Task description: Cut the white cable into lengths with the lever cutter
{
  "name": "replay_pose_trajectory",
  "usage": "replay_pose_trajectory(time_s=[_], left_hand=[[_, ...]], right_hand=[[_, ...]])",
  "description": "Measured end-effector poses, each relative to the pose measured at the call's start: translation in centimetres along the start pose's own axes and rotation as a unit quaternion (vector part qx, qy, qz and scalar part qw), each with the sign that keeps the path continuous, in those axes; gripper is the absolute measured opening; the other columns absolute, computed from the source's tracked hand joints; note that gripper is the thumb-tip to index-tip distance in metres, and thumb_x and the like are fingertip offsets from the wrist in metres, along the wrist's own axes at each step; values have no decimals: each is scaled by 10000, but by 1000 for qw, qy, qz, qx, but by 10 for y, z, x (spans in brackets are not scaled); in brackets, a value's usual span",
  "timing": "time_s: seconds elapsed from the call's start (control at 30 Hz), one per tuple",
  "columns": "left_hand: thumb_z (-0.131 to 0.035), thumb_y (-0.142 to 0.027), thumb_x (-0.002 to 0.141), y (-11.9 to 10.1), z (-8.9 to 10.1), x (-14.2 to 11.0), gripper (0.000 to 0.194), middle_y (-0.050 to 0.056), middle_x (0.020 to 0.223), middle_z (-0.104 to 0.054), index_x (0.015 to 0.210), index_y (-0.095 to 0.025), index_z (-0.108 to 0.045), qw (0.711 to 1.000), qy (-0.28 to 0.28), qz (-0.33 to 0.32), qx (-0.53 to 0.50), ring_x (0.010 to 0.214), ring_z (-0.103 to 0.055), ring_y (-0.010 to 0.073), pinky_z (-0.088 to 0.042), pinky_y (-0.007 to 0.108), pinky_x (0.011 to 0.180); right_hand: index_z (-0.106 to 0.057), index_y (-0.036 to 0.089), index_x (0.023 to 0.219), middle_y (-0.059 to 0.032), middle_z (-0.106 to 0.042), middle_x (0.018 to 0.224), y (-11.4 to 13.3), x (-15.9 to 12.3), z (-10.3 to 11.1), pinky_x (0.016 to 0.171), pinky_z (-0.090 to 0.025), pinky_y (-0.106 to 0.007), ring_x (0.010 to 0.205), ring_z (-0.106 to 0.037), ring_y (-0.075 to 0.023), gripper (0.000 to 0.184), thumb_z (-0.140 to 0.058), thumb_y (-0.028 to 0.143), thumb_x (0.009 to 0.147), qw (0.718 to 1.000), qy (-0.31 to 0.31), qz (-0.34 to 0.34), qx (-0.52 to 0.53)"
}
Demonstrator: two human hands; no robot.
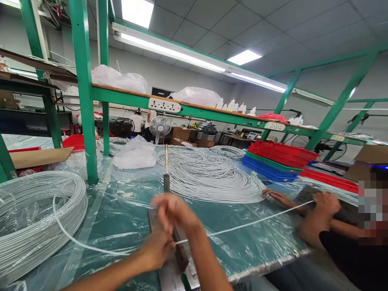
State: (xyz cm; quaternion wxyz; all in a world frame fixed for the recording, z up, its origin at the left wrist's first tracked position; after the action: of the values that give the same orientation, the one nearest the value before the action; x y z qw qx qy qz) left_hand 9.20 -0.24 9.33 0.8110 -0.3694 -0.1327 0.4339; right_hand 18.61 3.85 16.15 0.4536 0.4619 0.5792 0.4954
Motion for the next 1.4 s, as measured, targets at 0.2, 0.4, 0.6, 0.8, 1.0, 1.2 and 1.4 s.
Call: replay_pose_trajectory(time_s=[0.2, 0.4, 0.6, 0.8, 1.0, 1.2, 1.4], left_hand=[[-398, -166, 841, 1, -7, 8, 307, 113, 951, -696, 941, -188, -688, 998, -44, -14, 52, 905, -632, 262, -431, 308, 741], [-437, 2, 704, 16, -20, 30, 295, 72, 712, -673, 759, -124, -697, 986, -35, 81, -141, 693, -605, 183, -350, 234, 554], [-597, -259, 736, 30, -34, 48, 178, 17, 604, -592, 610, -137, -625, 969, -73, 117, -204, 615, -530, 150, -301, 231, 521], [-719, -322, 606, 41, -54, 60, 271, -16, 563, -544, 497, -173, -521, 939, -202, 139, -240, 649, -526, 160, -332, 233, 564], [-701, -266, 614, 41, -57, 57, 287, -22, 560, -526, 458, -172, -478, 934, -208, 152, -246, 632, -518, 143, -317, 224, 552], [-690, -267, 637, 40, -59, 54, 271, -38, 508, -487, 475, -174, -494, 932, -204, 163, -250, 565, -488, 126, -292, 219, 524], [-701, -280, 647, 38, -57, 50, 271, -43, 509, -470, 498, -175, -500, 934, -204, 162, -244, 543, -465, 119, -272, 219, 519]], right_hand=[[-526, 135, 1041, 86, -420, 488, 58, 110, 74, 342, -226, -169, 341, -324, -40, 308, -413, 400, 933, 984, -157, 54, -70], [-545, 127, 910, 76, -406, 522, 40, 162, 80, 342, -229, -177, 339, -257, -33, 473, -322, 544, 924, 985, -112, -35, -125], [-524, 145, 929, 67, -396, 467, 45, 165, 76, 350, -209, -167, 322, -277, -48, 616, -194, 662, 878, 986, -82, -60, -133], [-497, 143, 1077, 9, -488, 453, 62, 123, 73, 365, -280, -152, 335, -356, -77, 701, -81, 666, 863, 990, -77, -51, -104], [-498, 163, 1137, -61, -598, 627, 77, 28, 79, 356, -319, -162, 432, -481, -106, 713, -90, 676, 855, 998, -50, -41, -24], [-545, 184, 887, -24, -601, 696, 38, -75, 99, 341, -314, -127, 464, -492, -71, 433, -641, 570, 716, 994, -17, -92, -55], [-394, 257, 1247, 5, -594, 847, -5, -139, 86, 398, -395, -137, 470, -509, -46, 644, -700, 370, 691, 982, -72, -163, -66]])
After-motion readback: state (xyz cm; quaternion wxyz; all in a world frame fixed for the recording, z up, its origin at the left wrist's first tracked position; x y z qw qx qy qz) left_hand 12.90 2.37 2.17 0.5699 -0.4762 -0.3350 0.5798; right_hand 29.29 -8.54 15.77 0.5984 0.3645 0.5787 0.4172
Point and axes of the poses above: each hand's wrist, its own x-axis towards the middle knuckle, its own z-axis out of the back of the hand, y = z × x, the point moved 2 cm from there along x, towards the middle knuckle
